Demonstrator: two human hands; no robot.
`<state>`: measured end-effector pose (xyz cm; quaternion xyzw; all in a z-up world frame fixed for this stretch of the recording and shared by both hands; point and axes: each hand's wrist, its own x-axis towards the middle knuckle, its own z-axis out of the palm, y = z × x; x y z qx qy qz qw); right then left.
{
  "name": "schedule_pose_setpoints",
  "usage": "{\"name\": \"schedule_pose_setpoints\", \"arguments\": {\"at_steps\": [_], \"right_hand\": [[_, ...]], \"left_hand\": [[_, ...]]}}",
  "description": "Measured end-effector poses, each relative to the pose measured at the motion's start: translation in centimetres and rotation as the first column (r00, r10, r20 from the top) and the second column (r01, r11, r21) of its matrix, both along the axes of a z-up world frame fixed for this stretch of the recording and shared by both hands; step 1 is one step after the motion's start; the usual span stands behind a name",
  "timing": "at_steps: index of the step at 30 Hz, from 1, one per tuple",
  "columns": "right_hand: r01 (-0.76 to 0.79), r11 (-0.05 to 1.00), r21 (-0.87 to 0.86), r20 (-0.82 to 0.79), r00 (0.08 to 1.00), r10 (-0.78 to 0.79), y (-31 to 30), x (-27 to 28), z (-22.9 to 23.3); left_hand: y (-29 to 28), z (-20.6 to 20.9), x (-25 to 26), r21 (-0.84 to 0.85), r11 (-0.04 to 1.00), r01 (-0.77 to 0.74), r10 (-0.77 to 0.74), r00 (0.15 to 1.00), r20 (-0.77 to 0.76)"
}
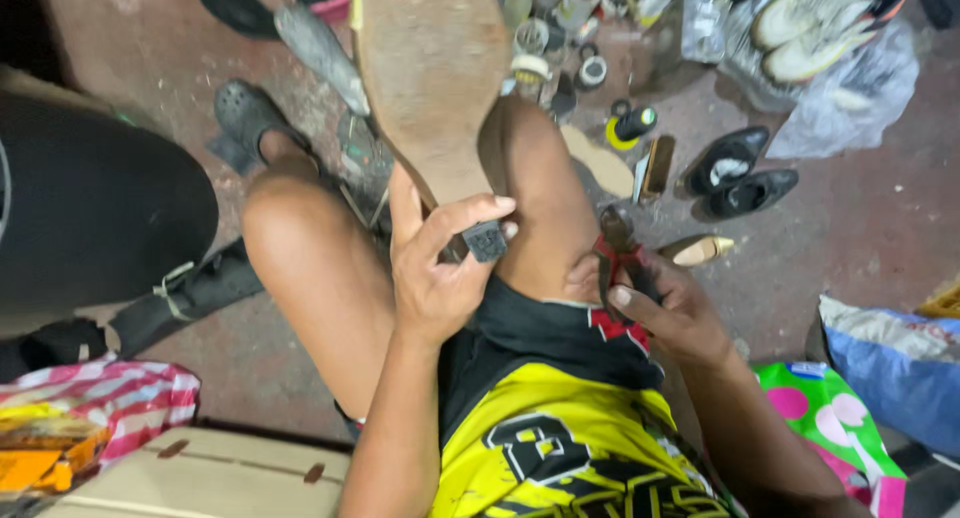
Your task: The person is repairing a gold high-heeled shoe while sitting on the floor. They use a hammer to tap the heel, a plier to adjust the heel cap, and a screwdriver to pry at the sole. Finally, they apply a white substance to the heel using a small red tool.
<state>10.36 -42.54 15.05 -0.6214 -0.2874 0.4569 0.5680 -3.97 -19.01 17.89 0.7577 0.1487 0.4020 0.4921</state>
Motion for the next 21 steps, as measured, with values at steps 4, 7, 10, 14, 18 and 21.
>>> {"name": "schedule_pose_setpoints", "arguments": {"at_steps": [4,7,10,14,18,21], "right_hand": [[-0.255,0.95,0.18,-0.214,0.933,0.291,0.7,-0.8,1.5],[-0.445,0.893,0.067,-0.264,0.855,0.446,2.5,-0.9,3.0],[-0.523,0.852,-0.006,-0.262,0.823,0.504,3.9,-1.7,4.2],[-0.562,0.827,0.005,-0.223,0.805,0.549,5.5,-1.2,5.1],[-0.565,0.825,0.013,-0.203,0.806,0.556,6.5,-1.4,5.3],[-0.585,0.811,0.014,-0.163,0.799,0.579,7.4,-1.5,5.4]], "left_hand": [[-0.4,0.5,-0.8,0.005,0.999,0.042,-0.043,0.993,0.108],[0.0,-0.1,-0.8,0.003,0.996,0.086,-0.085,0.989,0.124],[0.1,-1.2,-1.0,-0.048,0.994,0.095,-0.088,0.987,0.138],[0.3,-1.9,-1.3,-0.23,0.959,0.166,-0.114,0.968,0.223],[1.0,-2.8,-1.5,-0.276,0.944,0.179,-0.111,0.963,0.246],[1.3,-3.1,-1.7,-0.307,0.932,0.191,-0.111,0.96,0.258]]}}
